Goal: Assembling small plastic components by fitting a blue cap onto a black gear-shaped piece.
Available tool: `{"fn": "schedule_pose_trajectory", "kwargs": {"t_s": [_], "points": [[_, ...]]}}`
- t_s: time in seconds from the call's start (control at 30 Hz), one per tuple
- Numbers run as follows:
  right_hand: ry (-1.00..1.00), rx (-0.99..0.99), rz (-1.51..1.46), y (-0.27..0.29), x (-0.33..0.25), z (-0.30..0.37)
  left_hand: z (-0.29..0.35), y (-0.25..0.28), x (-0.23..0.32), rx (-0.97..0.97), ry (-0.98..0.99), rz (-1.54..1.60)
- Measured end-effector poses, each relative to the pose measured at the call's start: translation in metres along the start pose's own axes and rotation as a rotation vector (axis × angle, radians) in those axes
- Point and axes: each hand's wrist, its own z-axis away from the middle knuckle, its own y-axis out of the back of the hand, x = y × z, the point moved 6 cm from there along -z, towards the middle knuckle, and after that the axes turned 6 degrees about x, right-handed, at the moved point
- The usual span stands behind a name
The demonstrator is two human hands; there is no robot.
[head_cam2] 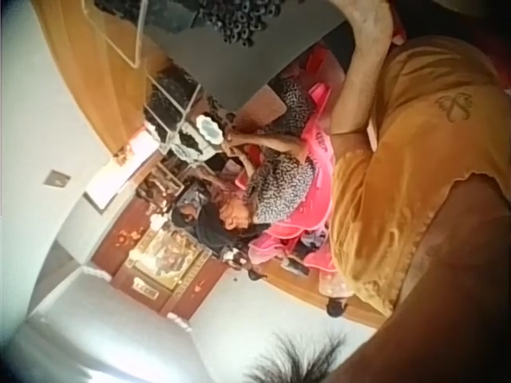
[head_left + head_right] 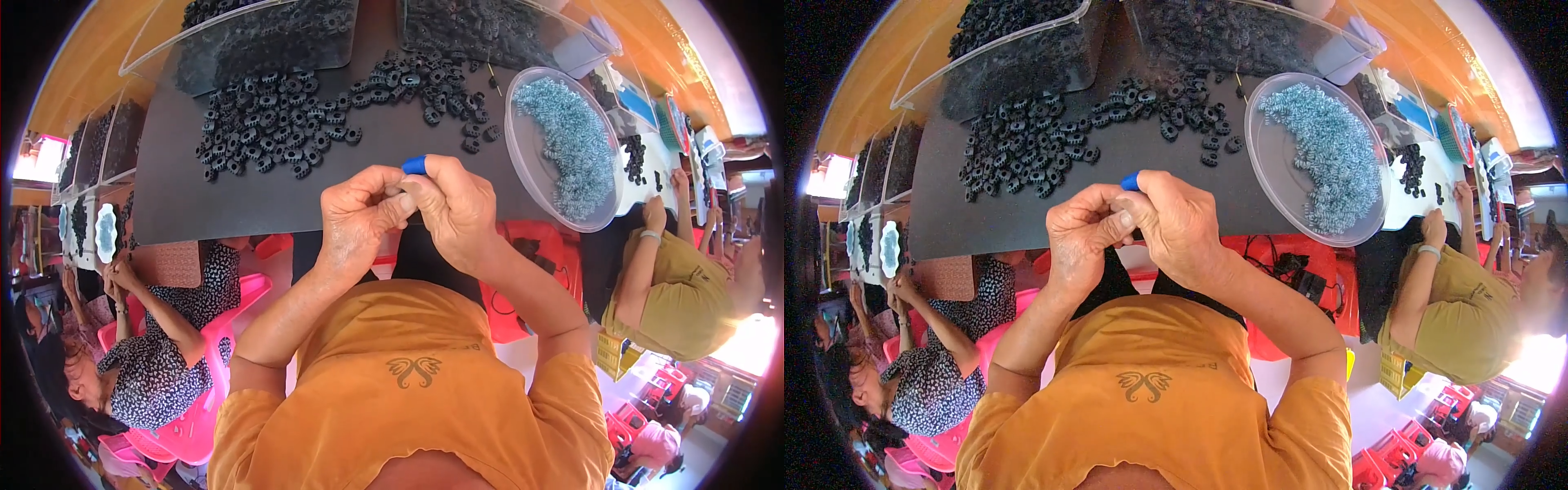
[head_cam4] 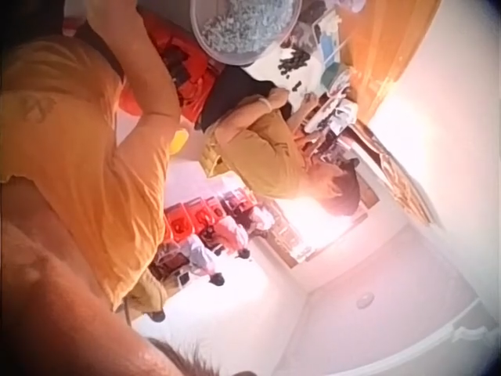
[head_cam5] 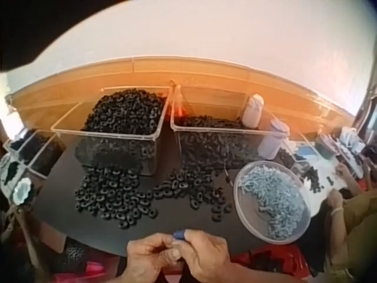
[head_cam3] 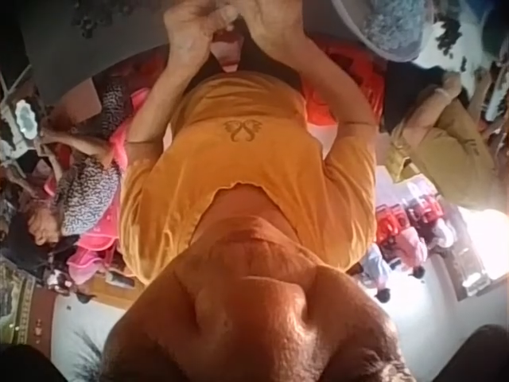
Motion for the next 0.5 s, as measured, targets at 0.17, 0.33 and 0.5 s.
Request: {"fn": "schedule_pose_trajectory", "kwargs": {"t_s": [0.17, 0.33, 0.5], "points": [[-0.032, -0.019, 0.074, 0.005, 0.005, -0.012, -0.003, 0.003, 0.0, 0.014, 0.011, 0.066], [0.476, 0.088, 0.625, -0.002, 0.018, -0.063, -0.005, 0.011, -0.003, 0.059, 0.054, 0.025], [0.501, -0.052, 0.787, -0.021, 0.039, -0.07, -0.007, 0.012, -0.002, 0.051, 0.001, 0.074]]}}
